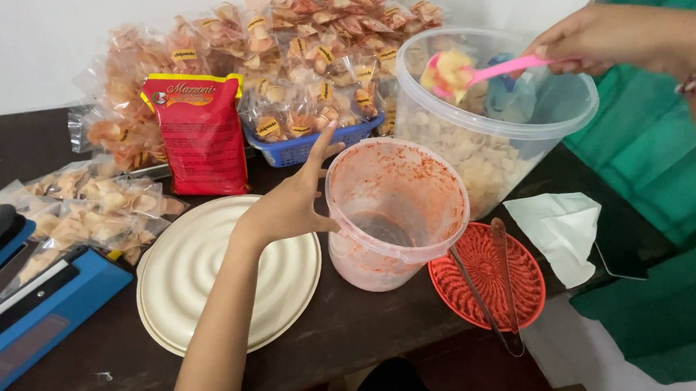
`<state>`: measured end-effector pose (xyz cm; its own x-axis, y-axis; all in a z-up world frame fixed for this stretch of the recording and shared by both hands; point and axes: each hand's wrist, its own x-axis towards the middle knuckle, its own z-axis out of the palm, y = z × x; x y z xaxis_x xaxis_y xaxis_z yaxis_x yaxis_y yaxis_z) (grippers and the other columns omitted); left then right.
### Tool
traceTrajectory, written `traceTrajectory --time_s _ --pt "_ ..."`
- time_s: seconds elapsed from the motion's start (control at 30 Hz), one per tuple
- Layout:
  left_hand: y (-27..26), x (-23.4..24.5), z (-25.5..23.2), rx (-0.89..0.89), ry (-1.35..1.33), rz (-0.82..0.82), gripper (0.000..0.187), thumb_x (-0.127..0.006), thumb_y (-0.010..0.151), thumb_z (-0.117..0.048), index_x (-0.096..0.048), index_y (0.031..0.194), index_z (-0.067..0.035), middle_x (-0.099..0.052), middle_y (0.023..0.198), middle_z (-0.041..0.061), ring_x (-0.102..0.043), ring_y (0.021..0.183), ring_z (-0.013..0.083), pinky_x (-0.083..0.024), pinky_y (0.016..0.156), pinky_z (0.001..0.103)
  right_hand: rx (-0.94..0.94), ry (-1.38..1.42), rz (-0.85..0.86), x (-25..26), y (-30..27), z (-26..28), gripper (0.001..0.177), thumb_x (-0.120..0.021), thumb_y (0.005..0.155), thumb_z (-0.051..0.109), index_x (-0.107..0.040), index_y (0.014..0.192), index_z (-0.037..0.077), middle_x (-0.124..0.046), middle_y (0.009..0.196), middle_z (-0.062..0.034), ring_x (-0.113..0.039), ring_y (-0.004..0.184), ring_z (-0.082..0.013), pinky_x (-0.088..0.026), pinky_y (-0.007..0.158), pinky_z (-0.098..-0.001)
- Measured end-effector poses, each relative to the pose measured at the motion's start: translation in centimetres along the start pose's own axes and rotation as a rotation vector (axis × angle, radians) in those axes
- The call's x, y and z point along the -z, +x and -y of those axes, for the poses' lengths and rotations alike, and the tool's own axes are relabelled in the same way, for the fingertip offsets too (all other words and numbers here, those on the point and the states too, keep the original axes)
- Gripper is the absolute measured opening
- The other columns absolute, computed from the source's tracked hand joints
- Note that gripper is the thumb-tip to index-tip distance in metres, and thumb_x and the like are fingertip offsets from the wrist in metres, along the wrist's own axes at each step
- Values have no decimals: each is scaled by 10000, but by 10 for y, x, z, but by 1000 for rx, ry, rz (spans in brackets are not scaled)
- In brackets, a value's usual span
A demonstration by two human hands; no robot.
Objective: A person is manually packing snacks into small plastic bags, sealing them with a heat sealer, and transferring snacks between containers using a scoop.
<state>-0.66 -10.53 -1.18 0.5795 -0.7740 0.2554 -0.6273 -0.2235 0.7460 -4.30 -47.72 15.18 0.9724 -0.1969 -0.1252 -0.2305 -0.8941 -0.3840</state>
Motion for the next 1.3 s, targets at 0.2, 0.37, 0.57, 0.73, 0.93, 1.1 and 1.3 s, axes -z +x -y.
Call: traceTrajectory --time_s 0.2,0.37,0.57,0.73,0.93,1.1,1.3 --pt "-2 0 -12 16 51 -16 1325 -851 591 -38 119 1480 -191 -250 1530 207 -507 1205 389 -485 843 416 140 -595 -29 -82 -53 68 329 -466 895 133 -676 1125 237 -626 686 -38 -476 549 -162 -368 506 -284" --pt "-2 1 -16 72 100 -34 1353 -865 555 -54 96 1501 -175 -292 1515 186 -443 1252 467 -482 970 523 696 -986 -364 -171 -75 38 140 -483 865 118 -567 906 222 -512 687 61 -603 612 -130 -486 514 -269" --pt "-2 2 -24 71 106 4 1319 -848 568 -80 83 1500 -139 -277 1517 199 -422 1262 478 -466 993 531 534 -985 -508 -106 -52 20 171 -418 968 185 -586 955 212 -589 782 31 -648 734 -194 -517 603 -313" --pt "-1 4 -25 96 138 18 1344 -853 556 -94 98 1502 -163 -283 1521 165 -434 1260 448 -469 990 524 189 -980 -560 -48 34 -18 353 -374 952 410 -657 1027 213 -718 766 -74 -732 752 -272 -538 570 -422" --pt "0 3 -22 138 165 56 1322 -822 577 -59 118 1501 -164 -268 1525 149 -397 1266 478 -430 1030 543 74 -944 110 -89 236 -122 407 -498 791 251 -754 1009 21 -739 1005 -196 -690 999 -360 -530 862 -465" --pt "2 2 -23 158 175 68 1310 -816 582 -73 107 1506 -181 -271 1523 135 -367 1285 470 -376 1054 572 69 -797 129 -113 222 -61 360 -481 850 266 -746 945 41 -725 986 -167 -669 997 -325 -517 825 -478" --pt "2 -2 -12 149 156 73 1278 -827 595 -66 69 1496 -205 -305 1527 123 -449 1280 344 -414 938 353 28 -843 260 -144 231 -43 261 -447 843 78 -666 981 48 -703 931 -99 -675 782 -237 -535 608 -331"
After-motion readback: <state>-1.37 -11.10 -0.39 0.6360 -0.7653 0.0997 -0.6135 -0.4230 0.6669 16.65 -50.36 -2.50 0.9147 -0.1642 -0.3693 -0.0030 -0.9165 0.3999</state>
